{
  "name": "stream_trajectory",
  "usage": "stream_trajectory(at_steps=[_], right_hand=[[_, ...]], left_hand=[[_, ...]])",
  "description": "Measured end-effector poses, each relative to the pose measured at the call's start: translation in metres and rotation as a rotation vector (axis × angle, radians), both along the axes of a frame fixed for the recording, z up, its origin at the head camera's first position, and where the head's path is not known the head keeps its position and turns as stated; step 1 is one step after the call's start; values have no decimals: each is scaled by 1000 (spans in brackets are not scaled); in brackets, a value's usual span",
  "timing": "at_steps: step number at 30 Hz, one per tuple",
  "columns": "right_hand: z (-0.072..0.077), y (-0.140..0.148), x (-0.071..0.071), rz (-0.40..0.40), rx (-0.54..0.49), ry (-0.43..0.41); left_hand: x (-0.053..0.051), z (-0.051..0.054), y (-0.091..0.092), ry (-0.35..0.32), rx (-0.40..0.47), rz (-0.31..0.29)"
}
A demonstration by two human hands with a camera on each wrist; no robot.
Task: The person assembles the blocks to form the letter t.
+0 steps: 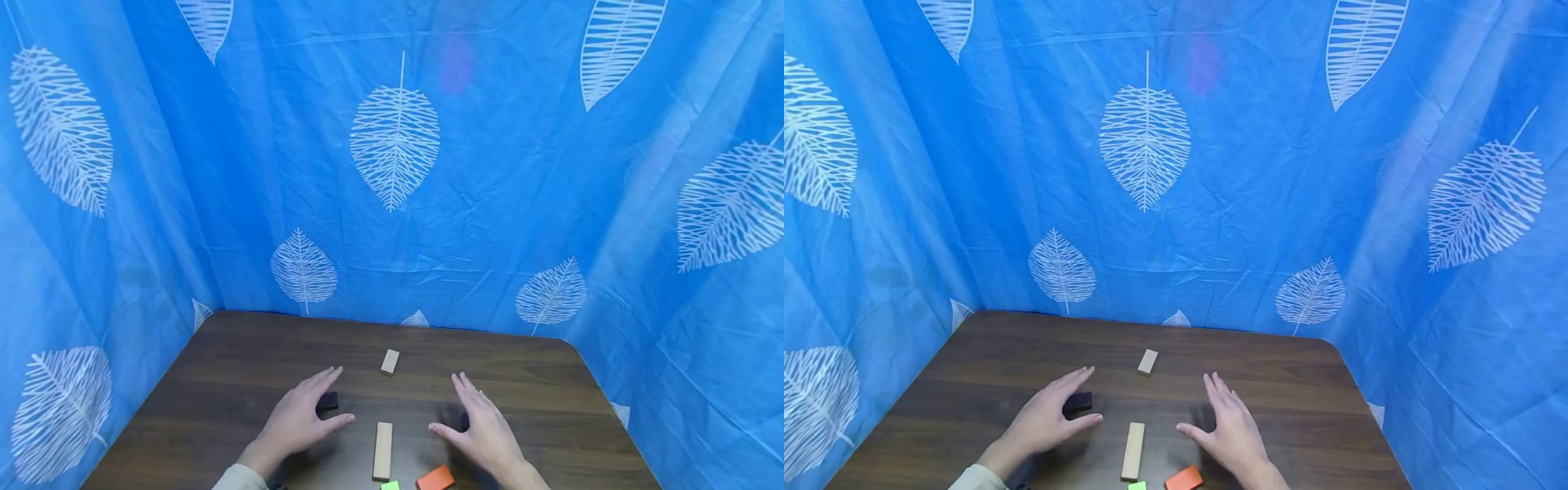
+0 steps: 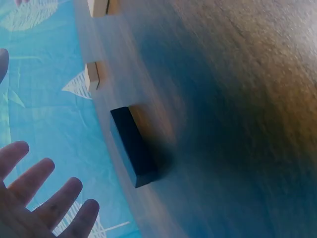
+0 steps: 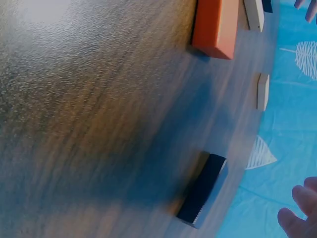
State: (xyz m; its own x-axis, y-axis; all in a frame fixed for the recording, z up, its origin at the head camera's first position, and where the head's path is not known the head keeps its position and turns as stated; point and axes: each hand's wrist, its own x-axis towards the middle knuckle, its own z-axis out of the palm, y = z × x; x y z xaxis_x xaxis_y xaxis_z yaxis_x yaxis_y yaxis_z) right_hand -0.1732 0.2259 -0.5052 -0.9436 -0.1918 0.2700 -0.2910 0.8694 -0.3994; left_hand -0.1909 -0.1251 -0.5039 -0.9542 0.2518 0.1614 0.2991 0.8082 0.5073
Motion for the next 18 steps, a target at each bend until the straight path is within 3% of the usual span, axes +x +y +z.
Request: stream_trajectory(at_steps=[5, 10, 18], right_hand=[[-4, 3, -2, -43, -61, -57], [-8, 7, -3, -70, -89, -59], [-14, 12, -1, -84, -148, -62]], left_hand=[[-3, -1, -4, -63, 70, 20], [-5, -4, -5, -104, 109, 25], [-10, -14, -11, -126, 176, 27]])
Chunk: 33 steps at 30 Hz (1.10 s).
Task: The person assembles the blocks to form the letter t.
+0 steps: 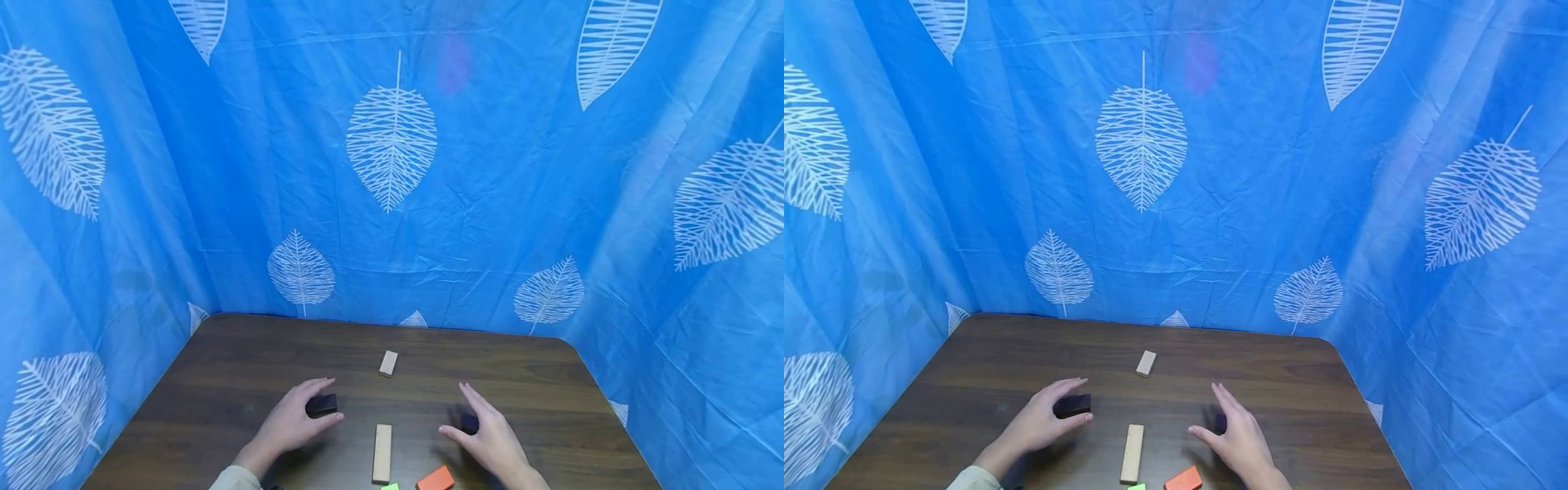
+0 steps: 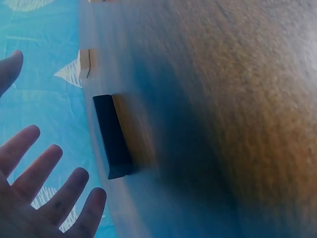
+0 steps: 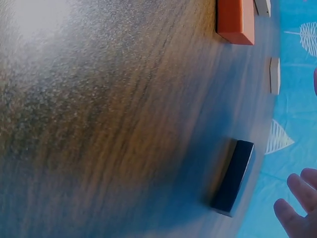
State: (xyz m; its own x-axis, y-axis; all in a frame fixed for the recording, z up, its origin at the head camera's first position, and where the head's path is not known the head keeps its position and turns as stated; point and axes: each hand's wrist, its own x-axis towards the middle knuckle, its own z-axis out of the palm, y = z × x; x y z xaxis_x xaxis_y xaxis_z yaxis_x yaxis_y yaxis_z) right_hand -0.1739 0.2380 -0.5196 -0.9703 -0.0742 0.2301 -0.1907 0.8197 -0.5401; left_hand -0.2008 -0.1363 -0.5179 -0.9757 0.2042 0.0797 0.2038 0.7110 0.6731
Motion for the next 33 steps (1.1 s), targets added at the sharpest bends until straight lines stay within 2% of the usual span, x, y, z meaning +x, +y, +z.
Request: stream_trajectory(at_steps=[4, 11, 19, 28, 33], right_hand=[[-3, 2, 0, -14, -28, -13], [-10, 7, -1, -28, -38, -23], [-18, 16, -1, -29, -64, 43], [-22, 24, 0, -69, -97, 15], [-23, 29, -1, -90, -125, -11]], left_hand=[[0, -2, -2, -15, 45, 13], [1, -5, -3, -84, 99, 88], [0, -8, -5, -73, 101, 80], [-3, -11, -8, -34, 117, 85], [-7, -16, -7, -46, 132, 118]])
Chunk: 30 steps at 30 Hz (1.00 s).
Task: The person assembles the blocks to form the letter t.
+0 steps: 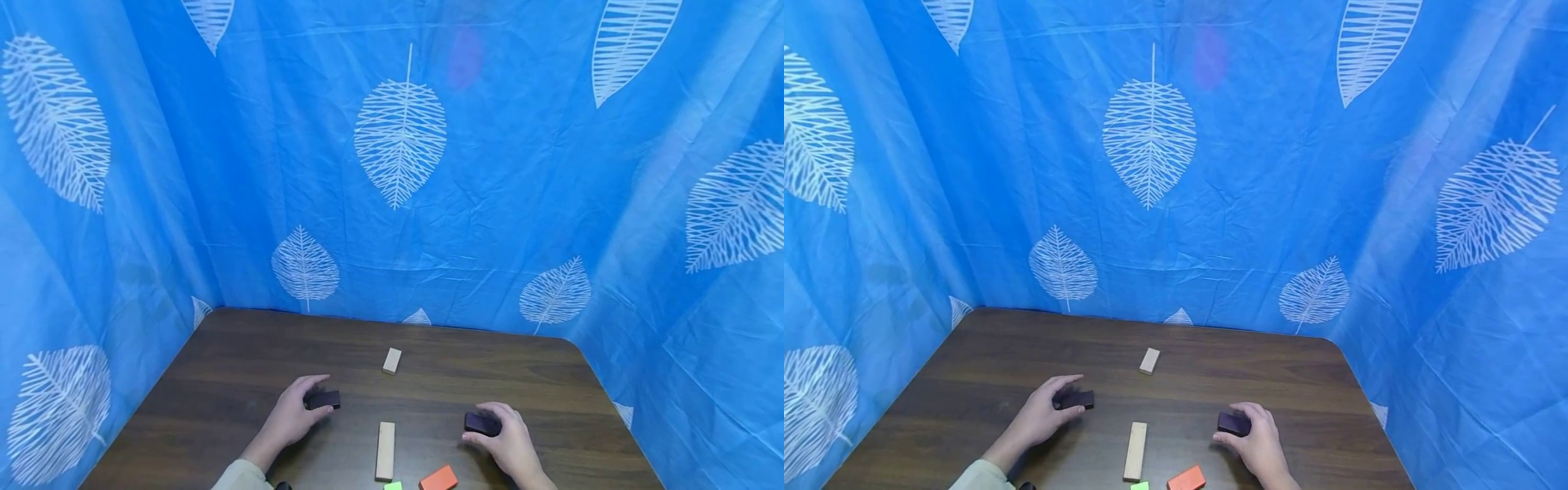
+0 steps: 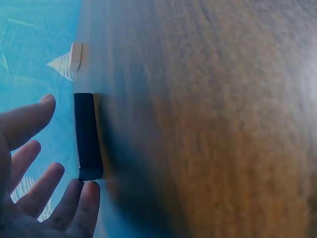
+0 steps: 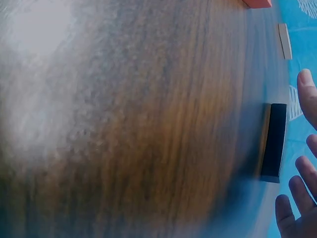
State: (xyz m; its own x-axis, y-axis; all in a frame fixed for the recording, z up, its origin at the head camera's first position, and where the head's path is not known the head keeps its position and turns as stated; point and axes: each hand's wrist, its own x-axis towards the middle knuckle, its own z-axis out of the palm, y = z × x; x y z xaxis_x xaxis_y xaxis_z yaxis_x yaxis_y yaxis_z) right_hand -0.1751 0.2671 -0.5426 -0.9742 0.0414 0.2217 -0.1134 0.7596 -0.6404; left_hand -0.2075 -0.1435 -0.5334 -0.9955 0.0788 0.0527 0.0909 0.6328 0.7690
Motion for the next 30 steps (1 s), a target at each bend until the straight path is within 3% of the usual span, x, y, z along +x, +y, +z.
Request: stream_trajectory(at_steps=[10, 30], right_hand=[[-3, 2, -1, -53, -56, -62], [-10, 12, -7, -100, -101, -137]], left_hand=[[-1, -7, -3, -61, 8, 50], [-4, -11, -3, -15, -16, 47]])
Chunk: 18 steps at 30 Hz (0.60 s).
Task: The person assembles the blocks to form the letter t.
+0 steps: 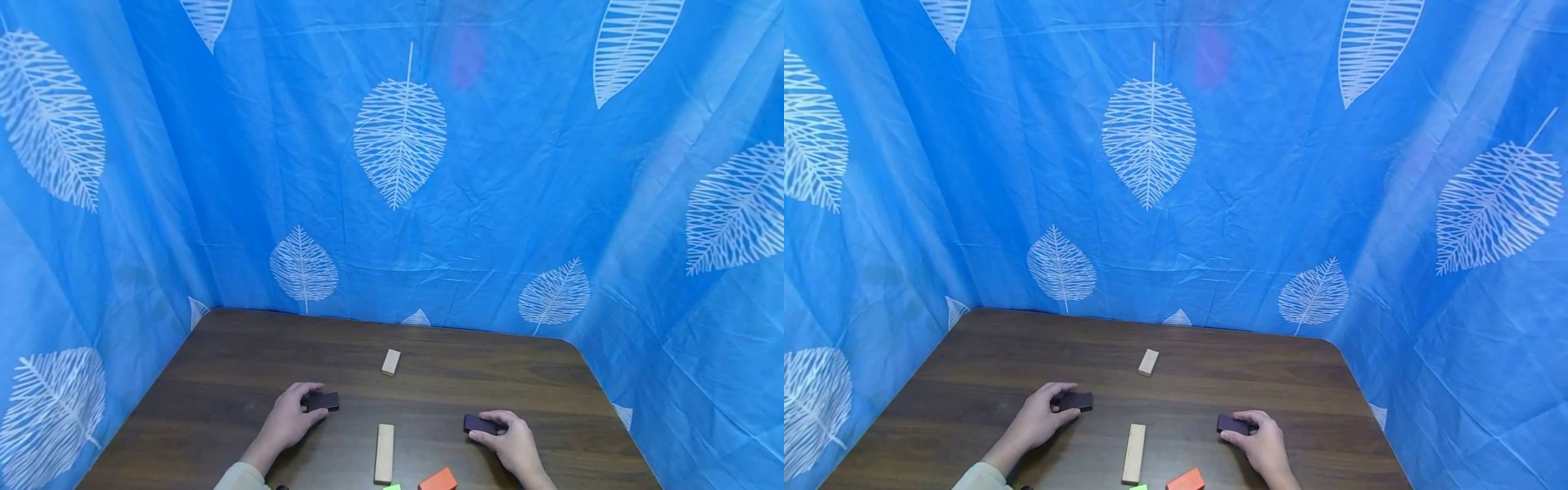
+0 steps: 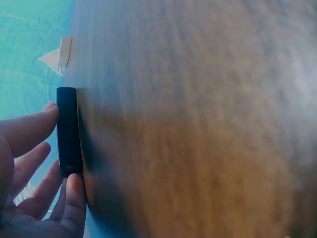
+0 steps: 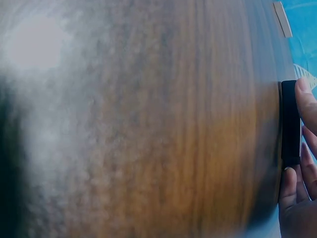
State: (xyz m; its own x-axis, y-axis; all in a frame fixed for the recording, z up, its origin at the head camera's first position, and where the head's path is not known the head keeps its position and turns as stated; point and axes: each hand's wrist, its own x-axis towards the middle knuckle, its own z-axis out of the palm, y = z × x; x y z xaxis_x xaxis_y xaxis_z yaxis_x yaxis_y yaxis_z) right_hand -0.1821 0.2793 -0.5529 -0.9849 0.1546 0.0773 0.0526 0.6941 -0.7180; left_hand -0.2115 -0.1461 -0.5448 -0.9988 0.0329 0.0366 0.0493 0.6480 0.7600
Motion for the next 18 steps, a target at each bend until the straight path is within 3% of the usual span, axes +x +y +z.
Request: stream_trajectory(at_steps=[18], right_hand=[[-3, 3, -3, 18, 29, 3]], left_hand=[[-6, -2, -3, 25, -78, -14]])
